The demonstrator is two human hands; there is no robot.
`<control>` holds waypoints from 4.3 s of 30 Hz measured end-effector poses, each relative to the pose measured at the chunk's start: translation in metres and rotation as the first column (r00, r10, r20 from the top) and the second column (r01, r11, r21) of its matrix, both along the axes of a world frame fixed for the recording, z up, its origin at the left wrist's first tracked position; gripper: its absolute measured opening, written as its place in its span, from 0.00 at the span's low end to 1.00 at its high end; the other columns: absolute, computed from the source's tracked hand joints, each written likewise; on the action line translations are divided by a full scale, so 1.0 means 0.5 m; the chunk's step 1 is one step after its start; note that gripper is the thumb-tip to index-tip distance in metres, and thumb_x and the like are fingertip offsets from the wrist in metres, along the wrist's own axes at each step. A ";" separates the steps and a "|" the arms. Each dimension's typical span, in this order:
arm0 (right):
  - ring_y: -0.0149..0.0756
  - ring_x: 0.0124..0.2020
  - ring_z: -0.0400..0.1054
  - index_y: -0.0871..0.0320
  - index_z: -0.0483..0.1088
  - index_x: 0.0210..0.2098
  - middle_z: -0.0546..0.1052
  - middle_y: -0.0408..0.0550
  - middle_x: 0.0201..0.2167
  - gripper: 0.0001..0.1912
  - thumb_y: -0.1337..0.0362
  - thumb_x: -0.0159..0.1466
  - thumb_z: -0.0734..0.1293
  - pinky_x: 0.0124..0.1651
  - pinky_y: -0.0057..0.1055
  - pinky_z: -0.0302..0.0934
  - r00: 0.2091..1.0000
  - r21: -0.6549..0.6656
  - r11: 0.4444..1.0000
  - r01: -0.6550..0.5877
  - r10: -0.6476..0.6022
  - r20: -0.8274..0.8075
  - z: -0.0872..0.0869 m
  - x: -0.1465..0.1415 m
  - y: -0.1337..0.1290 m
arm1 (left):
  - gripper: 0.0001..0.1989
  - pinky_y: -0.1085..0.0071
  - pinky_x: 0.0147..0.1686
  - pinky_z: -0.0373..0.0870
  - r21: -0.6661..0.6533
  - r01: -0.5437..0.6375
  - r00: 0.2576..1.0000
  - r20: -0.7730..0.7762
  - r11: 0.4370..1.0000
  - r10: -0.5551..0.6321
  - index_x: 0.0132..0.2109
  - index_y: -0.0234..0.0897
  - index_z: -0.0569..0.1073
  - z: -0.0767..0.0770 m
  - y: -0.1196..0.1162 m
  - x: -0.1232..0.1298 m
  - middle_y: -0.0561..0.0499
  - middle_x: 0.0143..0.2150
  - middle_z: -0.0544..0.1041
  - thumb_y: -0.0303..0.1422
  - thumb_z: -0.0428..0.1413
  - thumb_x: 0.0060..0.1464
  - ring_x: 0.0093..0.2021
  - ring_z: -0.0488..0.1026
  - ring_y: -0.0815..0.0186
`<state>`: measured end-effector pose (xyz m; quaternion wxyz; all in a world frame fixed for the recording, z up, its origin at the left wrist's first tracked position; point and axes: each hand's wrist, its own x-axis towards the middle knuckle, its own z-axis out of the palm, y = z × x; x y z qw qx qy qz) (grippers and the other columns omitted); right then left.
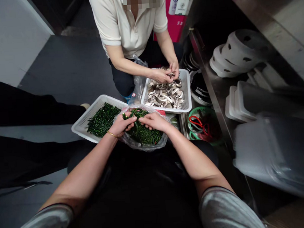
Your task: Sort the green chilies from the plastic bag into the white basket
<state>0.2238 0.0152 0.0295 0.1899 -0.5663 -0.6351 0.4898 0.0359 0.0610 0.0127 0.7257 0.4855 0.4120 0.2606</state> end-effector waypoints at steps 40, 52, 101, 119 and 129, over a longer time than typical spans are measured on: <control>0.32 0.25 0.68 0.60 0.70 0.34 0.74 0.47 0.28 0.12 0.56 0.64 0.62 0.30 0.29 0.62 0.968 0.187 0.955 0.233 -0.246 0.052 -0.047 -0.019 0.012 | 0.16 0.77 0.14 0.57 0.001 -0.234 0.968 0.093 0.972 0.233 0.29 0.35 0.65 -0.026 0.001 0.021 0.57 0.18 0.68 0.39 0.63 0.42 0.15 0.63 0.74; 0.37 0.35 0.71 0.60 0.73 0.29 0.78 0.53 0.32 0.16 0.60 0.66 0.58 0.39 0.30 0.58 0.816 0.105 0.947 -0.305 0.203 0.541 -0.004 -0.051 -0.004 | 0.15 0.76 0.22 0.59 0.406 -0.187 0.958 -0.124 0.894 0.257 0.24 0.36 0.67 0.000 -0.019 0.013 0.56 0.20 0.67 0.40 0.63 0.42 0.22 0.63 0.73; 0.28 0.16 0.57 0.56 0.59 0.19 0.61 0.38 0.12 0.28 0.39 0.60 0.58 0.20 0.25 0.52 0.962 0.096 0.978 0.183 -0.158 -0.223 -0.001 -0.049 0.002 | 0.12 0.74 0.17 0.58 0.141 0.347 0.938 -0.038 0.927 -0.345 0.23 0.34 0.73 0.018 -0.006 -0.010 0.52 0.19 0.71 0.37 0.66 0.38 0.18 0.63 0.71; 0.32 0.25 0.66 0.56 0.74 0.26 0.75 0.46 0.24 0.17 0.55 0.64 0.60 0.29 0.27 0.52 0.785 0.027 0.992 -0.126 0.084 0.614 -0.021 0.017 0.019 | 0.09 0.73 0.21 0.63 0.194 -0.102 0.989 -0.088 0.976 0.121 0.29 0.34 0.75 0.002 0.029 -0.042 0.54 0.19 0.70 0.35 0.63 0.41 0.19 0.66 0.70; 0.29 0.24 0.60 0.58 0.67 0.22 0.68 0.42 0.19 0.19 0.55 0.64 0.59 0.29 0.25 0.51 0.977 0.310 0.950 -0.041 -0.027 0.212 0.030 -0.010 -0.001 | 0.04 0.70 0.39 0.65 0.615 0.276 0.939 -0.337 0.739 -0.071 0.27 0.37 0.75 -0.014 -0.001 0.007 0.50 0.27 0.76 0.32 0.60 0.45 0.31 0.70 0.65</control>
